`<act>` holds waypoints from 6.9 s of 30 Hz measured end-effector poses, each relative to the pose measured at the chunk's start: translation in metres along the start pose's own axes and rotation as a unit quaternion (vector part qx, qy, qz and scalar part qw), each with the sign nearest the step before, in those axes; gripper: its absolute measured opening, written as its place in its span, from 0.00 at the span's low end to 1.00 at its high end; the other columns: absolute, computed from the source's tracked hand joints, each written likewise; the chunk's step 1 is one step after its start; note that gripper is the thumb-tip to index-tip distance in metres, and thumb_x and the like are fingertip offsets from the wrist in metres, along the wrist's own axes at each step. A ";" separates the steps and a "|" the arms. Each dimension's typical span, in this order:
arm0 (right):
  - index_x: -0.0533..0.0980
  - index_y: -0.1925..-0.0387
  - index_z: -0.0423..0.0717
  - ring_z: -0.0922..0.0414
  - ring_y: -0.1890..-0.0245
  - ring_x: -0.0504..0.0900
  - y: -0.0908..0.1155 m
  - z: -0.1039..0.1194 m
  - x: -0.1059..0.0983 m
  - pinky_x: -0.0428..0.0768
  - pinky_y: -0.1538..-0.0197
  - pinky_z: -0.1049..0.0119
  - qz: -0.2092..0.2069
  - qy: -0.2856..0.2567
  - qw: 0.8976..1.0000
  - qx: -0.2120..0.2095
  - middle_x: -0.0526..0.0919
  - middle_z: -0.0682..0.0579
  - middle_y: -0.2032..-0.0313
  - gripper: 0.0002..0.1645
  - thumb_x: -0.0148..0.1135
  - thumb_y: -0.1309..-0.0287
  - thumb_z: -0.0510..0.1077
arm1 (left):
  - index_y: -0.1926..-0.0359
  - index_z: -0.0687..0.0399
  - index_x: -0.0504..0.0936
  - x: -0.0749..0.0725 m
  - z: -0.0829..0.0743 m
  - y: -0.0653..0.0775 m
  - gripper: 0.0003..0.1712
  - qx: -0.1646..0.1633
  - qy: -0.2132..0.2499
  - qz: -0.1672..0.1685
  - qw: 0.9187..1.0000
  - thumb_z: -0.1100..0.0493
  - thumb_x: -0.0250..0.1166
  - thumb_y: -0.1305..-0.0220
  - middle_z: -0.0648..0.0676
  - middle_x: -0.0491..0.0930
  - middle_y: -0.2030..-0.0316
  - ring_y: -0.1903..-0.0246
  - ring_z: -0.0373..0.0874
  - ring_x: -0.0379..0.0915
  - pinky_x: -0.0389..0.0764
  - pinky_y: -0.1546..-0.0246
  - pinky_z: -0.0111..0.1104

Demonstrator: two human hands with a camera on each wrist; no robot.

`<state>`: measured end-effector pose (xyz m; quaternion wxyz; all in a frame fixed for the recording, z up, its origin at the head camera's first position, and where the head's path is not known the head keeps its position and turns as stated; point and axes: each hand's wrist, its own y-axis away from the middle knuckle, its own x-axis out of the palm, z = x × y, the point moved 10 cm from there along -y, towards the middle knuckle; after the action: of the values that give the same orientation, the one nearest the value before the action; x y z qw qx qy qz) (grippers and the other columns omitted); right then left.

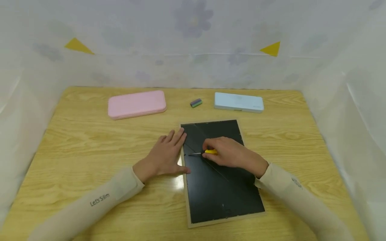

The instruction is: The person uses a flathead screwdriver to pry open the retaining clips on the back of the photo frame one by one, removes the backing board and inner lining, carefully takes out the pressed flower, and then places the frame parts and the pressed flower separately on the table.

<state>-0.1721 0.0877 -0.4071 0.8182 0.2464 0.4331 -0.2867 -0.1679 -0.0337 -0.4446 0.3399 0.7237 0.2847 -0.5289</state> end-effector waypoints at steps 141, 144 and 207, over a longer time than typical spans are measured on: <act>0.76 0.58 0.46 0.60 0.79 0.71 0.018 -0.044 -0.074 0.73 0.69 0.61 -0.090 0.024 0.992 0.080 0.77 0.57 0.75 0.13 0.69 0.37 0.49 | 0.46 0.58 0.75 -0.022 0.023 -0.007 0.47 0.195 -0.063 -0.082 0.975 0.24 0.66 0.49 0.64 0.65 0.30 0.33 0.59 0.66 0.76 0.45 0.51; 0.76 0.59 0.47 0.59 0.79 0.72 0.022 -0.045 -0.090 0.73 0.69 0.60 -0.132 0.031 0.987 0.088 0.78 0.54 0.73 0.12 0.68 0.36 0.49 | 0.45 0.58 0.77 -0.026 0.025 0.005 0.38 0.204 -0.059 -0.106 0.971 0.33 0.68 0.42 0.63 0.69 0.32 0.36 0.58 0.70 0.76 0.46 0.50; 0.76 0.56 0.50 0.66 0.77 0.72 -0.009 0.004 -0.011 0.76 0.70 0.67 -0.033 0.042 0.998 -0.019 0.79 0.58 0.69 0.09 0.65 0.34 0.47 | 0.80 0.49 0.71 -0.014 -0.071 0.091 0.15 0.286 -0.211 -0.282 0.891 0.56 0.62 0.37 0.46 0.68 0.85 0.82 0.38 0.64 0.65 0.79 0.30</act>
<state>-0.1812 0.0817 -0.3977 0.7941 0.2279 0.4803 -0.2945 -0.0608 -0.0331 -0.3986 0.0067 0.5501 0.2343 -0.8015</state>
